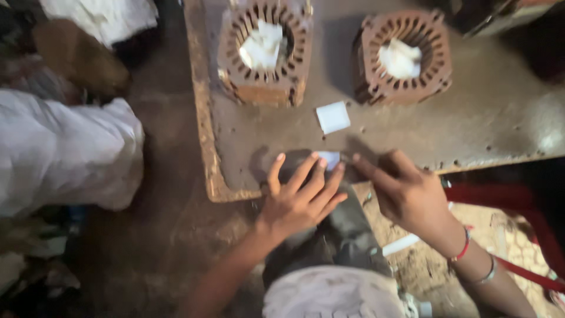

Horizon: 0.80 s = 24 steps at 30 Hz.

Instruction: The person places small white rectangular insulating papers into the slots of motor stators using a small metal tool to push and position them.

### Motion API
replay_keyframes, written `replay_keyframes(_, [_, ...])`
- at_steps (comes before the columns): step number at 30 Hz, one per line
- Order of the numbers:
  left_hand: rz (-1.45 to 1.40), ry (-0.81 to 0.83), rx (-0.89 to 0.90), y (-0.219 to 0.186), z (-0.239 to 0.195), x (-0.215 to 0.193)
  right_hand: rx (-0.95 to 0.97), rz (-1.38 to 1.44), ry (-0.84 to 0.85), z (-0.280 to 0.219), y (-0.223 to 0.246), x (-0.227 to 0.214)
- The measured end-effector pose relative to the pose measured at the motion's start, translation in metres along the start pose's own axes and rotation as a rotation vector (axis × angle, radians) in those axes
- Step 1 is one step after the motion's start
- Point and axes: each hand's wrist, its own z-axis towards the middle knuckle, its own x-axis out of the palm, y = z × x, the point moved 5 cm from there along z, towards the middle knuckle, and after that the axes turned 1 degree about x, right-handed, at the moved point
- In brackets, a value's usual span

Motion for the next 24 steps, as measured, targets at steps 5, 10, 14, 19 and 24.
replay_keyframes(5, [0.013, -0.092, -0.023, 0.001, 0.000, 0.002, -0.003, -0.030, 0.073, 0.000, -0.004, 0.006])
replay_keyframes(10, [-0.219, -0.033, -0.244, 0.003, 0.009, -0.007, -0.150, -0.081, 0.136, 0.001, -0.001, 0.007])
replay_keyframes(14, [-0.249, 0.034, -0.253, 0.006, 0.010, -0.014, -0.225, -0.143, 0.274, 0.006, -0.002, 0.009])
replay_keyframes(19, [-0.196, 0.059, -0.226, 0.003, 0.002, -0.004, -0.194, -0.168, 0.211, 0.011, 0.005, 0.012])
replay_keyframes(24, [-0.063, 0.095, -0.206, -0.003, 0.008, 0.003, -0.508, -0.256, 0.312, 0.008, -0.001, 0.010])
